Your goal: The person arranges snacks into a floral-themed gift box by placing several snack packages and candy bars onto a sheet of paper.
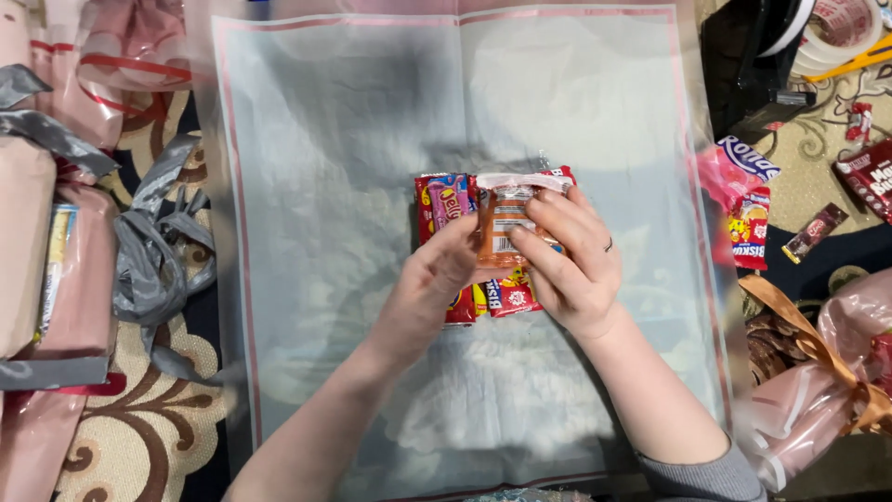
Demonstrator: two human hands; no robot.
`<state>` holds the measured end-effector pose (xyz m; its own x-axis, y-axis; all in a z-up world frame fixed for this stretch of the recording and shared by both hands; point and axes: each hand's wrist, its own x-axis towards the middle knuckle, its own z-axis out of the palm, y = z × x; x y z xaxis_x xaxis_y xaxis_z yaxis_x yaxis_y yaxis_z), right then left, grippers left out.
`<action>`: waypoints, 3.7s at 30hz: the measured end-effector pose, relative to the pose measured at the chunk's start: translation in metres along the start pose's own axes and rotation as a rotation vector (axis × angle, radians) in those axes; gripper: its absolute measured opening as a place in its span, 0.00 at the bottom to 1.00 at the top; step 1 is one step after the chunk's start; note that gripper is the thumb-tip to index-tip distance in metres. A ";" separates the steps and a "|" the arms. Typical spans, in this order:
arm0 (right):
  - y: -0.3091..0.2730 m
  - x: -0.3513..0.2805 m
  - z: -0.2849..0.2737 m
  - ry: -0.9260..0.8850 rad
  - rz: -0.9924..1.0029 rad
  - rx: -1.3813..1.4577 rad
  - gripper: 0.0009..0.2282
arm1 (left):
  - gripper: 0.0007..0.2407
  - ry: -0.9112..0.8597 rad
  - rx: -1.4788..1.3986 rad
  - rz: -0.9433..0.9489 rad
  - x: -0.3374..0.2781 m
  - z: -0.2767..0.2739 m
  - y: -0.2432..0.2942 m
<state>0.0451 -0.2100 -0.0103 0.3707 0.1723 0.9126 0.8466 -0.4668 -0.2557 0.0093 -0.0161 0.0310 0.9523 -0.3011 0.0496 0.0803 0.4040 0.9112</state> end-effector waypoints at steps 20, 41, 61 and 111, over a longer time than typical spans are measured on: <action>-0.020 0.023 -0.023 -0.193 -0.140 -0.006 0.03 | 0.21 0.269 0.274 0.183 -0.017 0.006 -0.017; -0.036 0.025 -0.030 -0.338 -0.264 -0.205 0.07 | 0.37 0.312 0.339 0.128 -0.030 0.025 0.006; -0.043 0.003 -0.029 -0.278 -0.030 -0.099 0.01 | 0.24 0.103 0.574 0.481 -0.028 0.002 -0.024; -0.037 0.020 -0.051 -0.366 1.031 0.509 0.16 | 0.06 0.256 0.491 0.062 -0.023 0.018 0.008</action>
<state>0.0017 -0.2334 0.0337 0.9775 0.1941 0.0823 0.1122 -0.1482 -0.9826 -0.0172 -0.0221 0.0443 0.9969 -0.0454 0.0643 -0.0668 -0.0539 0.9963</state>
